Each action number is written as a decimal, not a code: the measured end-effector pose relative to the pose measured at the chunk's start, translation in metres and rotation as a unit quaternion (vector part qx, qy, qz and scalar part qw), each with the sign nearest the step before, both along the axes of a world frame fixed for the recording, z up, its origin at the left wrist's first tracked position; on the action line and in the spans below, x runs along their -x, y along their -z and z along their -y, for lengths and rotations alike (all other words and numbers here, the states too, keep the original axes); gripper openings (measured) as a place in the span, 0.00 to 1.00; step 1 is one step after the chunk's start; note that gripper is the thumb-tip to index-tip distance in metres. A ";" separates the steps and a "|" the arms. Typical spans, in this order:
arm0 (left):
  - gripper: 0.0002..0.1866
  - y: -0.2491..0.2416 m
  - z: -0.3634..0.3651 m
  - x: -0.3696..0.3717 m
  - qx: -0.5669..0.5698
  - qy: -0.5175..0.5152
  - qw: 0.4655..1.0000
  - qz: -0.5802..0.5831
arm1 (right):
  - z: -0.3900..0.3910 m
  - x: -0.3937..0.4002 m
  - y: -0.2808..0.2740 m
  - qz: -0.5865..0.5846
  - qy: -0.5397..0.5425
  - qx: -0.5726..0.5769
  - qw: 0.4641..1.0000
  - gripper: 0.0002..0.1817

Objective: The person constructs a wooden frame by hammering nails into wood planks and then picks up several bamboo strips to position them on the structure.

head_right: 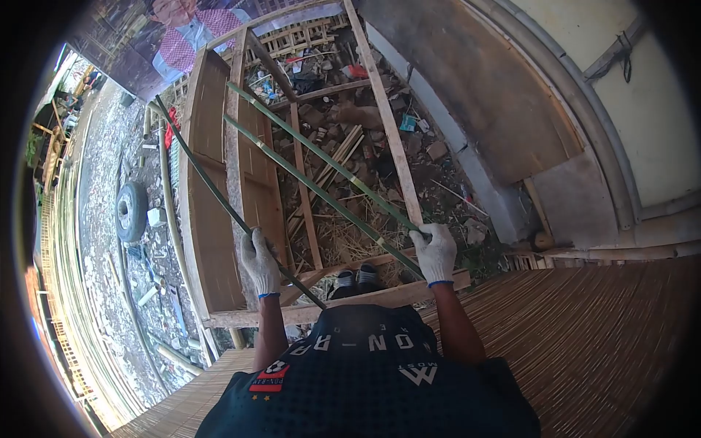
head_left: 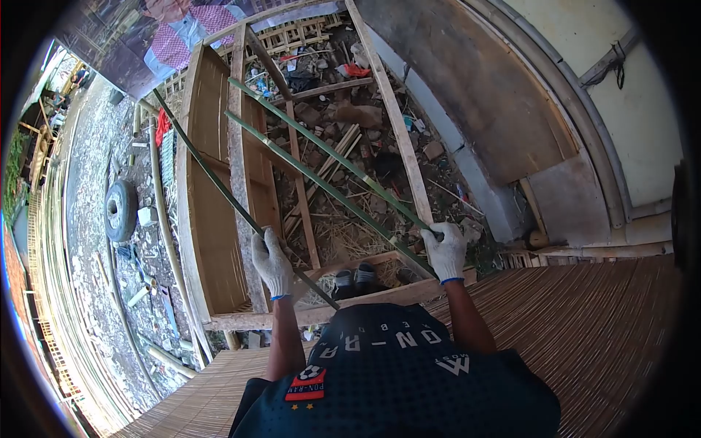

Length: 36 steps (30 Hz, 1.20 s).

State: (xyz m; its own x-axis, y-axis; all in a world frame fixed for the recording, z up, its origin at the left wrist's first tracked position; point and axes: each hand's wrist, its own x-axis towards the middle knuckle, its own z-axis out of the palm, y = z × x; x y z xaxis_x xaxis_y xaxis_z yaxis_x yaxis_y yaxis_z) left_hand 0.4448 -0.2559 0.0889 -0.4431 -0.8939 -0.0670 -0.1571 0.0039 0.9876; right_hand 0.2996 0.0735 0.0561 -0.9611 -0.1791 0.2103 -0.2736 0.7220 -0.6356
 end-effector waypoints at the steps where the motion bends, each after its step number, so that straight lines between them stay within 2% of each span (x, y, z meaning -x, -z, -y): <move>1: 0.10 0.000 0.001 0.001 -0.001 -0.001 1.000 -0.001 | -0.003 -0.002 0.000 -0.001 -0.003 0.008 1.000 0.13; 5: 0.10 -0.004 0.000 0.002 -0.013 -0.009 1.000 -0.009 | -0.004 0.000 0.000 -0.003 -0.019 0.006 1.000 0.12; 7: 0.10 -0.006 -0.003 0.003 -0.022 -0.005 1.000 -0.017 | -0.011 0.002 -0.009 0.051 -0.032 0.023 0.998 0.12; 9: 0.10 -0.015 -0.010 0.007 -0.024 -0.002 1.000 -0.008 | -0.026 0.001 -0.017 0.082 -0.002 0.076 0.994 0.12; 13: 0.13 -0.008 -0.011 0.010 -0.104 0.031 0.992 -0.063 | -0.087 -0.013 -0.033 0.118 0.060 0.052 0.990 0.13; 14: 0.11 -0.002 -0.008 0.013 -0.067 0.038 0.996 -0.035 | -0.097 -0.020 -0.040 0.151 0.070 0.025 0.986 0.13; 16: 0.10 0.005 -0.007 0.022 -0.097 0.053 0.993 -0.049 | -0.111 -0.032 -0.059 0.216 0.086 -0.021 0.972 0.13; 19: 0.11 0.040 0.001 0.042 -0.075 0.053 0.994 -0.055 | -0.118 -0.047 -0.072 0.355 0.048 -0.009 0.934 0.14; 20: 0.12 0.025 -0.014 0.054 -0.066 0.030 0.997 -0.025 | -0.115 -0.054 -0.069 0.352 0.046 0.003 0.935 0.14; 22: 0.12 0.048 -0.011 0.066 -0.060 0.038 0.997 -0.035 | -0.100 -0.070 -0.058 0.346 0.042 0.027 0.937 0.14; 23: 0.12 0.051 -0.014 0.074 -0.051 0.030 0.997 -0.048 | -0.093 -0.078 -0.055 0.327 0.033 -0.020 0.944 0.15; 26: 0.13 0.066 -0.013 0.089 -0.049 0.035 0.996 -0.059 | -0.083 -0.097 -0.042 0.264 0.067 -0.013 0.962 0.15; 31: 0.13 0.077 -0.014 0.103 -0.141 0.068 0.985 -0.077 | -0.078 -0.116 -0.029 0.214 0.061 -0.011 0.975 0.13; 36: 0.09 0.079 -0.017 0.105 -0.142 0.080 0.985 -0.052 | -0.076 -0.121 -0.021 0.196 0.072 0.011 0.978 0.12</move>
